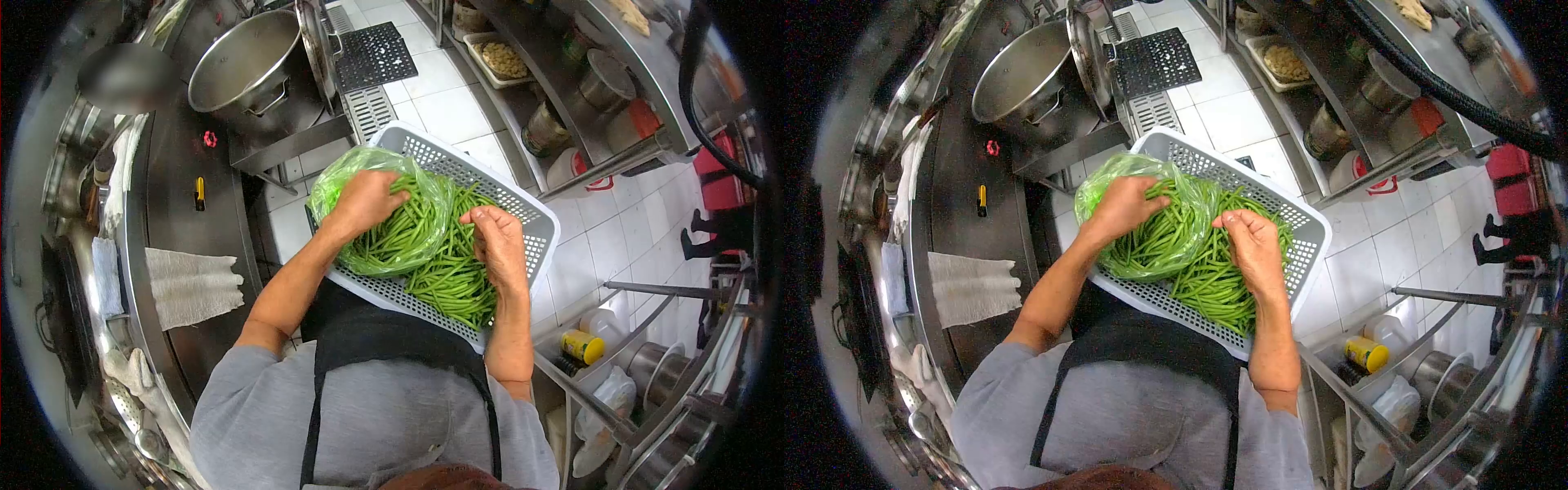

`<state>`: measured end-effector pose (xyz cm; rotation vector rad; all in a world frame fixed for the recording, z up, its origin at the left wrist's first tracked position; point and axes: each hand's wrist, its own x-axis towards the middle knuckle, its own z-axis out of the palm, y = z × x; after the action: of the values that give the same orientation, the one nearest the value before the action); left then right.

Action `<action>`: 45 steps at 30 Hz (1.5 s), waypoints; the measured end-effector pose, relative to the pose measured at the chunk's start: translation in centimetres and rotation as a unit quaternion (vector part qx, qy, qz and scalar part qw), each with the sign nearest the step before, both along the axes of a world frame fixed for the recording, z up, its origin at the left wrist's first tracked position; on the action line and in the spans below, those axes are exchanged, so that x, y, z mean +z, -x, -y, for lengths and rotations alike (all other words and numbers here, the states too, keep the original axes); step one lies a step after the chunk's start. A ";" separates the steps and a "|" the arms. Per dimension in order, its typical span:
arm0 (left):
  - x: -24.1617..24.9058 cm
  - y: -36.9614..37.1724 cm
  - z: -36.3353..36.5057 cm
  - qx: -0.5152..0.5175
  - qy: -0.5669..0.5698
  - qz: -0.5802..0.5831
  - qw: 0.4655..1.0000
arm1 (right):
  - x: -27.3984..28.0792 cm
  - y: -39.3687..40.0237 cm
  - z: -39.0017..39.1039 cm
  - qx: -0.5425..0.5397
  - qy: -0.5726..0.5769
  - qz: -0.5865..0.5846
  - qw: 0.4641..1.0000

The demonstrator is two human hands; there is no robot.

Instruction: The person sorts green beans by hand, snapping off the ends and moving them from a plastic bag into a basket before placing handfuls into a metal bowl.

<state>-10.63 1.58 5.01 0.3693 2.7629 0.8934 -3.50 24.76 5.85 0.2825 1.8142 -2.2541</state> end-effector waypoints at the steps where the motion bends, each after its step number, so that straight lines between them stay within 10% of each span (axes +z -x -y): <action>1: -0.2 0.2 0.0 -0.002 0.002 -0.003 1.000 | -0.6 0.1 -0.2 0.000 0.018 0.001 1.000; 10: 2.1 -1.3 1.8 -0.067 -0.158 -0.080 0.982 | -0.9 0.6 -0.2 0.003 -0.040 -0.027 0.999; 16: 5.5 -3.8 1.9 0.063 -0.414 0.239 0.876 | -0.3 0.2 0.7 0.041 -0.102 -0.074 0.991; 24: 3.0 -5.3 0.5 0.077 -0.418 0.305 0.853 | 0.0 -0.6 3.3 0.010 -0.269 -0.399 0.877; 36: 2.1 -5.4 0.5 0.108 -0.396 0.315 0.856 | -0.4 -0.6 3.3 0.048 -0.346 -0.419 0.838; 45: 1.7 -6.8 -0.8 0.085 -0.489 0.455 0.739 | -1.0 -1.2 4.6 -0.013 -0.344 -0.409 0.845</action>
<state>-3.82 2.34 6.72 -0.1832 1.2724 1.8790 -2.26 20.13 4.87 -0.6695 3.0163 -1.7271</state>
